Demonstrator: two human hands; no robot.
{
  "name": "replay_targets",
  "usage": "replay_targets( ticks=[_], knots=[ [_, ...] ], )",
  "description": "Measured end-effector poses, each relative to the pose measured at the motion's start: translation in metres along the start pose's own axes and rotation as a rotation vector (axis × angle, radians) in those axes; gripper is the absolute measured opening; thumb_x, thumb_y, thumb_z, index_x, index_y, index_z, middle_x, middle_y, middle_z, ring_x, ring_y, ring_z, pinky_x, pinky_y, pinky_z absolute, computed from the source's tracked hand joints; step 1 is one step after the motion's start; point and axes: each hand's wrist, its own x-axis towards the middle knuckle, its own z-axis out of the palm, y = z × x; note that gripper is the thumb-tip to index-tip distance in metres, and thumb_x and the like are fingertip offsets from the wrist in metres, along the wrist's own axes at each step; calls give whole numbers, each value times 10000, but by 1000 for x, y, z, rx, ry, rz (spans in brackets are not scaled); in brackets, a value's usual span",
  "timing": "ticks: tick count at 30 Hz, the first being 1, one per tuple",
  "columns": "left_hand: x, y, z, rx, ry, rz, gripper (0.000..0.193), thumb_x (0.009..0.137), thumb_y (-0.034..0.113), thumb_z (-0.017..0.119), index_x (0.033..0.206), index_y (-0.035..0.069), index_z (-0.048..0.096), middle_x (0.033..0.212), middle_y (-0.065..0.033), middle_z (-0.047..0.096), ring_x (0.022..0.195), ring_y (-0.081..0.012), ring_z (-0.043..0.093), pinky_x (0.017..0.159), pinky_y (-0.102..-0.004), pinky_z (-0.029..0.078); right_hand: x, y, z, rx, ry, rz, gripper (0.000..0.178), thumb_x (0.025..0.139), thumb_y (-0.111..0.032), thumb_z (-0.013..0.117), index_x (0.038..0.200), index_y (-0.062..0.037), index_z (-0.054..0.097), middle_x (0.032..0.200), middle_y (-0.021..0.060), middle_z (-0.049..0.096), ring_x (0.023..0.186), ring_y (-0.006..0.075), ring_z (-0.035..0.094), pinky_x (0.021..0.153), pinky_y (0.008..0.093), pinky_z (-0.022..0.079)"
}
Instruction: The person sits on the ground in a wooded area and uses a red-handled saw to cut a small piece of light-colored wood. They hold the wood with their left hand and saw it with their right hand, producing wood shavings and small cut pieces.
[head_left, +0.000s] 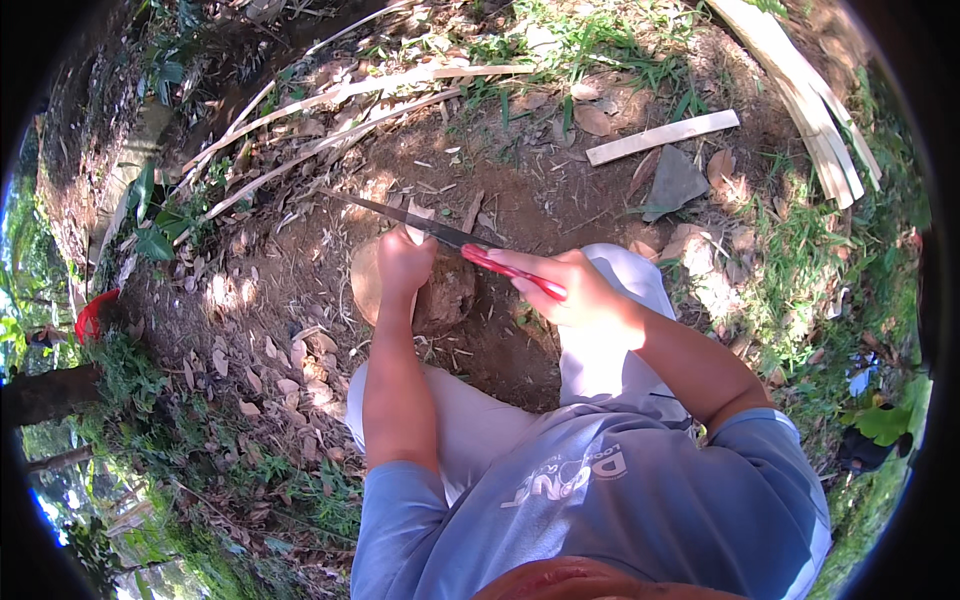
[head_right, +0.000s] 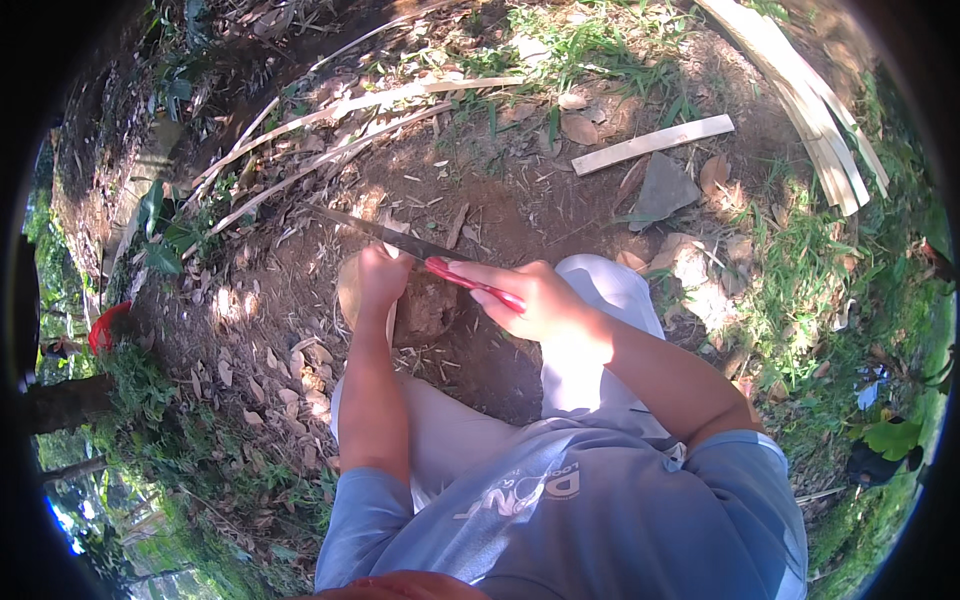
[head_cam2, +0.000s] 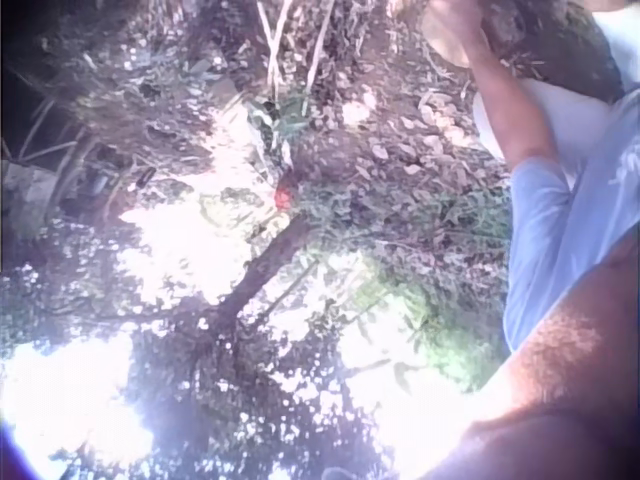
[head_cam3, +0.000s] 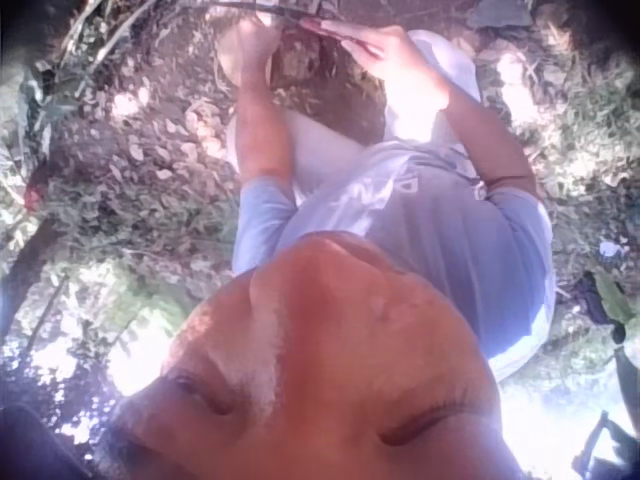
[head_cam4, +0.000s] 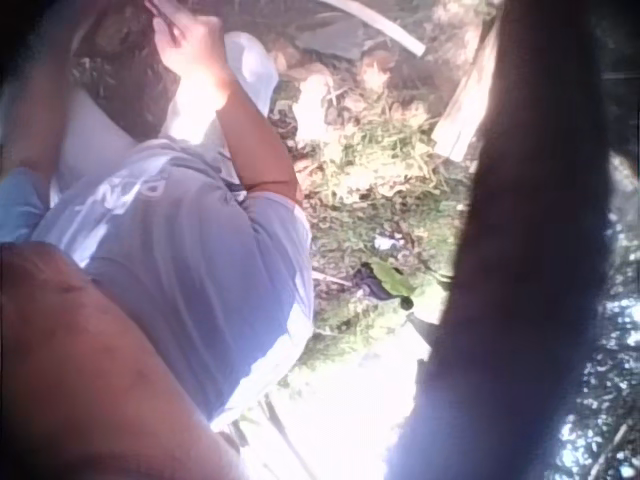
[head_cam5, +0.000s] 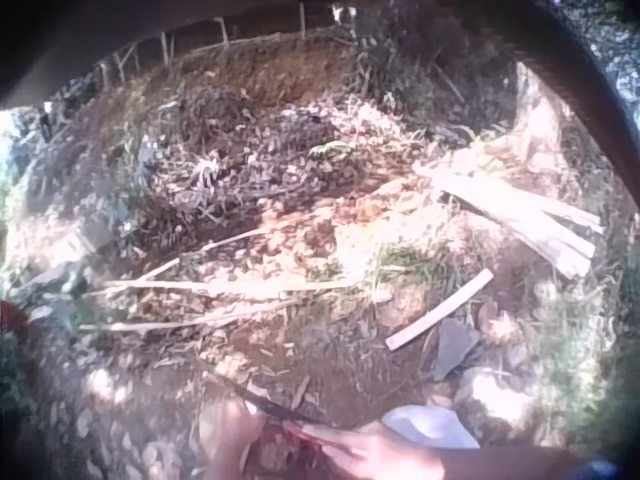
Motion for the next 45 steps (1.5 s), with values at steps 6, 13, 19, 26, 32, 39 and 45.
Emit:
replay_targets(
  ticks=[6, 13, 19, 26, 32, 39, 45],
  knots=[
    [4, -14, 4, -90, 12, -2, 264, 803, 234, 787, 872, -18, 752, 745, -226, 731, 722, -384, 755, 697, -458, 571, -112, -35, -73, -304, -105, -57, 524, 913, -113, 737, 1430, -52, 674, 1001, 124, 781, 585, 268, 672, 571, 369, 539],
    [-1, -1, 2, 55, 25, 32, 320, 810, 260, 808, 847, -50, 736, 786, -282, 723, 782, -455, 746, 734, -493, 587, -44, -48, -36, -163, -67, 5, 535, 954, -128, 745, 1477, -199, 657, 749, 150, 708, 594, 325, 683, 565, 436, 542],
    [22, -52, 8, 25, 48, 312, 378, 857, 295, 794, 857, -70, 699, 816, -317, 718, 803, -480, 742, 725, -528, 577, 73, -44, 36, -64, 73, -63, 432, 1027, -148, 704, 1458, -141, 684, 796, 211, 705, 607, 343, 676, 617, 384, 542],
    [4, -14, -1, -48, 117, 164, 358, 806, 255, 814, 864, -78, 694, 760, -310, 688, 754, -478, 725, 686, -513, 567, 37, -18, 31, -137, 25, -76, 474, 1014, -119, 711, 1483, -165, 659, 979, 202, 775, 696, 367, 749, 629, 434, 587],
    [2, -8, -1, 29, 180, 130, 321, 757, 219, 789, 781, -83, 682, 726, -305, 668, 750, -504, 696, 709, -551, 564, 0, -61, 22, -178, 37, 5, 512, 1004, -121, 721, 1508, -142, 634, 1046, 176, 792, 749, 307, 771, 685, 391, 603],
    [1, -16, 6, 81, 200, 170, 267, 777, 203, 760, 891, -39, 759, 853, -272, 744, 857, -477, 728, 845, -544, 598, -73, -170, -47, -387, -169, 208, 390, 999, -18, 655, 1386, 21, 674, 1291, 220, 761, 943, 315, 814, 821, 347, 614],
    [1, -15, 8, 118, 195, 205, 263, 787, 185, 713, 896, -48, 762, 907, -284, 750, 959, -461, 728, 914, -519, 591, -20, -210, -28, -512, -86, 95, 460, 1011, -37, 674, 1471, -37, 652, 1004, 135, 733, 789, 163, 677, 733, 294, 540]
  ],
)
